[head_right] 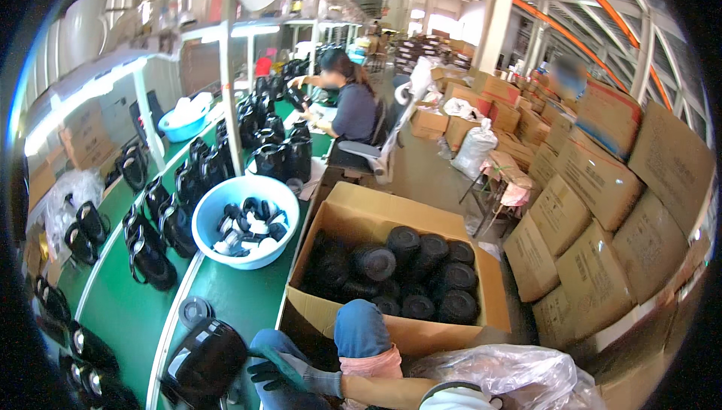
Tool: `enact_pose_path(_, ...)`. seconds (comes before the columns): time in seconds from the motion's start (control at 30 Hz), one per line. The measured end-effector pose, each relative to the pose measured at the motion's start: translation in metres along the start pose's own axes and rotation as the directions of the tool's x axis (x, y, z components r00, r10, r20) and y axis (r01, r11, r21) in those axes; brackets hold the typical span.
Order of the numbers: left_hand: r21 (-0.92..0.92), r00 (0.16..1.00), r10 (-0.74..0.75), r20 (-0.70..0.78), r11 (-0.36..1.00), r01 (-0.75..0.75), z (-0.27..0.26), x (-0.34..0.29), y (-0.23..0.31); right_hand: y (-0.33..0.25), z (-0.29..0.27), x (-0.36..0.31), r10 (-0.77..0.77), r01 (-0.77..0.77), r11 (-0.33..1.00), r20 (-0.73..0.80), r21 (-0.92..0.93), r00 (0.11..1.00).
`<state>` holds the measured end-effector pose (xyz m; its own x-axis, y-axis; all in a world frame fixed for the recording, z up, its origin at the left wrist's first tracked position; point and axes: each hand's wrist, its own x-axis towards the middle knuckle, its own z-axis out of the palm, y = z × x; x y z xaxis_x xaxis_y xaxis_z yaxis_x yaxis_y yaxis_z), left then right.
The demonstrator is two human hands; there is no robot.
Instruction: The person assembles black kettles by inserting a metal rod into the base and screwing on a lid. They handle the kettles one at a time, placing finished units on a green workbench and retrieving new ones from a cardboard box.
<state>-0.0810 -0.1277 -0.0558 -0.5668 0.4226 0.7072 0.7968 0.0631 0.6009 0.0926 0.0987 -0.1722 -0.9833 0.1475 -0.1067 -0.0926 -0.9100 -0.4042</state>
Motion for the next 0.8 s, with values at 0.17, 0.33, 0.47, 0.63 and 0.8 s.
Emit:
enact_pose_path(0.17, 0.287, 0.95, -0.311, 0.001, 0.91, 0.298, 0.018, 0.098, -0.076, 0.018, -0.011, -0.006, 0.154, -0.154, 0.988, 0.042, 0.0, 0.987)
enact_pose_path(0.33, 0.568, 0.948, -0.316, 0.041, 0.788, 0.238, 0.041, 0.165, -0.236, 0.008, 0.025, -0.006, 0.265, -0.294, 0.955, -0.303, -0.051, 0.915)
enact_pose_path(0.47, 0.62, 0.95, -0.312, 0.006, 0.747, 0.241, 0.077, 0.228, -0.309, 0.007, 0.013, -0.001, 0.303, -0.347, 0.933, -0.309, -0.096, 0.902)
enact_pose_path(0.63, 0.547, 0.897, -0.41, 0.164, 0.795, 0.263, 0.104, 0.293, -0.361, 0.008, -0.008, -0.008, 0.315, -0.327, 0.945, -0.223, -0.018, 0.923)
enact_pose_path(0.8, 0.688, 0.951, -0.308, -0.028, 0.684, 0.241, 0.084, 0.278, -0.361, 0.015, 0.001, -0.008, 0.275, -0.309, 0.945, -0.247, -0.109, 0.929)
